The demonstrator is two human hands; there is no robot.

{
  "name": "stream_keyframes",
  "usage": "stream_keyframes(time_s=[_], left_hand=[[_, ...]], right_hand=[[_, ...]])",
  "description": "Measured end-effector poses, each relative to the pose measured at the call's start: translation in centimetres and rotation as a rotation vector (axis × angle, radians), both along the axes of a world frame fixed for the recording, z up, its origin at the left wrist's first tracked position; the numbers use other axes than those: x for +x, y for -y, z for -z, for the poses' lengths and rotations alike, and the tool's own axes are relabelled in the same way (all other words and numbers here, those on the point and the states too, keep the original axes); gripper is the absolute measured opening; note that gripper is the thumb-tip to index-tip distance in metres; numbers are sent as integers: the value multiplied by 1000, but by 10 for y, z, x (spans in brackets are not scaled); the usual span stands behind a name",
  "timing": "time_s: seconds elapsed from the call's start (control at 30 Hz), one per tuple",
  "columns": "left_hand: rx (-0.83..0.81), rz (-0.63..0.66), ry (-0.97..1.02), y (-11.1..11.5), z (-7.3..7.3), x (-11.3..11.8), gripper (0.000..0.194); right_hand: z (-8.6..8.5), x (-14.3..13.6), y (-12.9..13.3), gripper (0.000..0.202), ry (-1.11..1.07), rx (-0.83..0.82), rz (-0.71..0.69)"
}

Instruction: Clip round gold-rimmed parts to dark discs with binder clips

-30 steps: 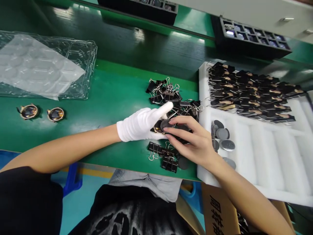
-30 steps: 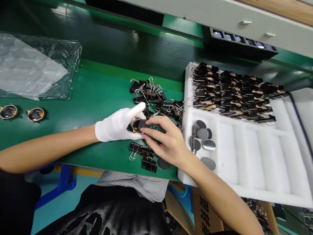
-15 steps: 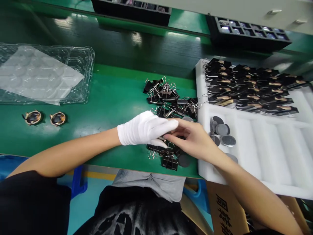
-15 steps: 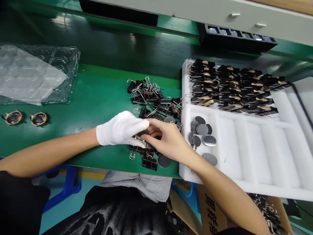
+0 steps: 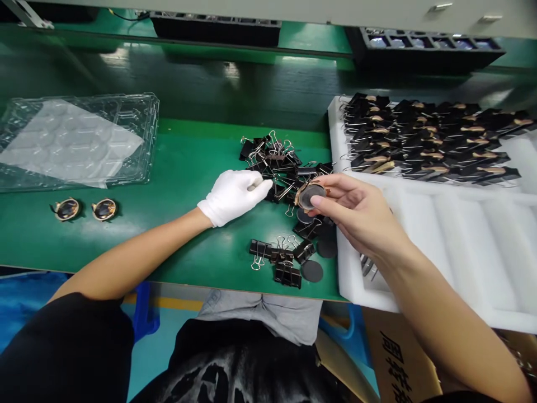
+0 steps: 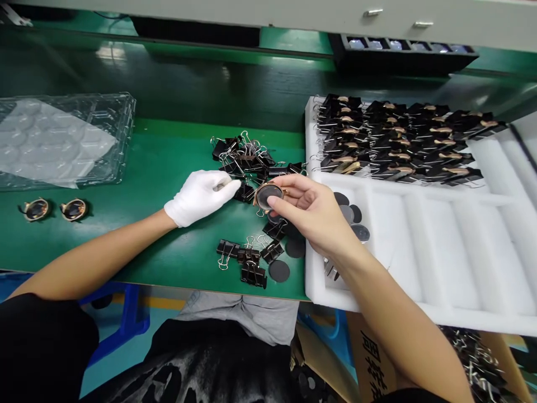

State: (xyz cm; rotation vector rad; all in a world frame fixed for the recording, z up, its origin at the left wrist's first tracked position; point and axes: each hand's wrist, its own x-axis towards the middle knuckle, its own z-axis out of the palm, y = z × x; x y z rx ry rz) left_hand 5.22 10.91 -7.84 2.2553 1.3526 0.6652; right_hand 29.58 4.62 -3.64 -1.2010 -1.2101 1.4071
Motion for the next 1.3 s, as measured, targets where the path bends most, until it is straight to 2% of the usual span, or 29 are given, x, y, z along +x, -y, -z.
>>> stream_keyframes(time_s=[0.13, 0.23, 0.3, 0.4, 0.47, 0.53, 0.67, 0.8, 0.97, 1.17, 1.23, 1.3], left_hand=[[-36, -79, 253, 8, -6, -9, 45], [77, -106, 386, 21, -11, -14, 45], [174, -32, 415, 30, -12, -13, 43], [249, 187, 363, 37, -12, -9, 41], [202, 308, 307, 36, -11, -9, 47], [92, 356, 242, 34, -12, -12, 54], [-117, 344, 80, 31, -17, -20, 53], [-220, 432, 8, 32, -23, -24, 54], [-185, 451, 15, 37, -18, -23, 62], [-2, 448, -19, 40, -7, -20, 60], [7, 446, -14, 39, -5, -20, 55], [-6, 422, 19, 37, -4, -21, 52]], right_hand=[[-4, -1, 4, 29, 24, -19, -155], [-7, -8, 8, 25, 82, -11, -295], [-8, -14, 10, 24, 103, 14, -350], [-5, -22, 13, 17, 162, 105, -376], [-3, -23, 14, 12, 256, 215, -380], [-3, -21, 15, 12, 359, 337, -392], [-5, -16, 16, 11, 432, 463, -474], [-6, -17, 17, 13, 417, 477, -566], [-4, -19, 18, 15, 411, 452, -601], [-3, -18, 16, 14, 393, 427, -661], [-6, -16, 16, 13, 402, 405, -627], [-8, -14, 15, 11, 337, 311, -503]])
